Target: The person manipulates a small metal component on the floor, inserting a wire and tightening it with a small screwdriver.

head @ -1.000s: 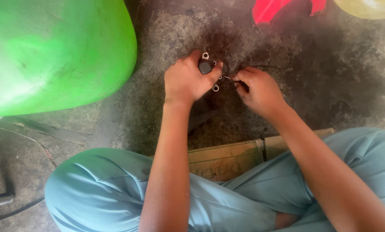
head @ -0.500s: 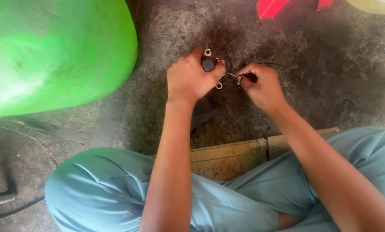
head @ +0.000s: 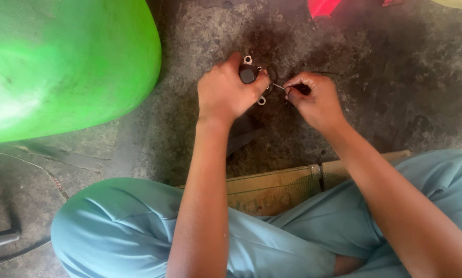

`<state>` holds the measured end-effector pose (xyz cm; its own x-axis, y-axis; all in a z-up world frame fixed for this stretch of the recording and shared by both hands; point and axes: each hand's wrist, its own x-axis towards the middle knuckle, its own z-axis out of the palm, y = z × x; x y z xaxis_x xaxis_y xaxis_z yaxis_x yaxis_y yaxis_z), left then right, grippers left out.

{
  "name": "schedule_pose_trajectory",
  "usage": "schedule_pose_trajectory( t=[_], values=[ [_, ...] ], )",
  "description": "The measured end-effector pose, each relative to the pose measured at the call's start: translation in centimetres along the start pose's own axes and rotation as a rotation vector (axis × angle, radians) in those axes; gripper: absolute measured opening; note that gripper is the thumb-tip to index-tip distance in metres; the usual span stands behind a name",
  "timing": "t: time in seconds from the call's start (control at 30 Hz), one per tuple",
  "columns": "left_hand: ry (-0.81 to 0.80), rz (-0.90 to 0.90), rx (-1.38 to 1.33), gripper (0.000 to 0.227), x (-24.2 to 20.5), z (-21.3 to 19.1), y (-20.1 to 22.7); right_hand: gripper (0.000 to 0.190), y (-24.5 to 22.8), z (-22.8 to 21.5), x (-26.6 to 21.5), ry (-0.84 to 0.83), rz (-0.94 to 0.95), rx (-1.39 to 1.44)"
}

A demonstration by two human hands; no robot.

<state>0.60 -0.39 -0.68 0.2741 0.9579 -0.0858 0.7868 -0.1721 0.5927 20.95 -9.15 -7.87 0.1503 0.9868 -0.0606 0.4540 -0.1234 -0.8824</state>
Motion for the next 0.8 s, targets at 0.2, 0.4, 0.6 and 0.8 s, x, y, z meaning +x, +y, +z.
schedule_pose_trajectory(
  t=[0.2,0.4,0.6,0.8],
  values=[
    [0.026,-0.003,-0.006,0.04,-0.1,0.1,0.1,0.015,0.7,0.5,-0.1,0.03,-0.058,0.021],
    [0.066,0.062,-0.026,0.04,0.1,0.6,-0.6,0.014,1.3,1.5,0.5,0.043,-0.162,0.054],
    [0.052,0.035,0.026,0.041,0.2,0.4,-0.2,0.011,1.0,0.9,0.7,0.023,0.044,0.114],
    [0.078,0.073,-0.026,0.039,0.3,0.8,-0.8,0.008,1.5,0.5,0.6,0.023,0.178,0.272]
  ],
)
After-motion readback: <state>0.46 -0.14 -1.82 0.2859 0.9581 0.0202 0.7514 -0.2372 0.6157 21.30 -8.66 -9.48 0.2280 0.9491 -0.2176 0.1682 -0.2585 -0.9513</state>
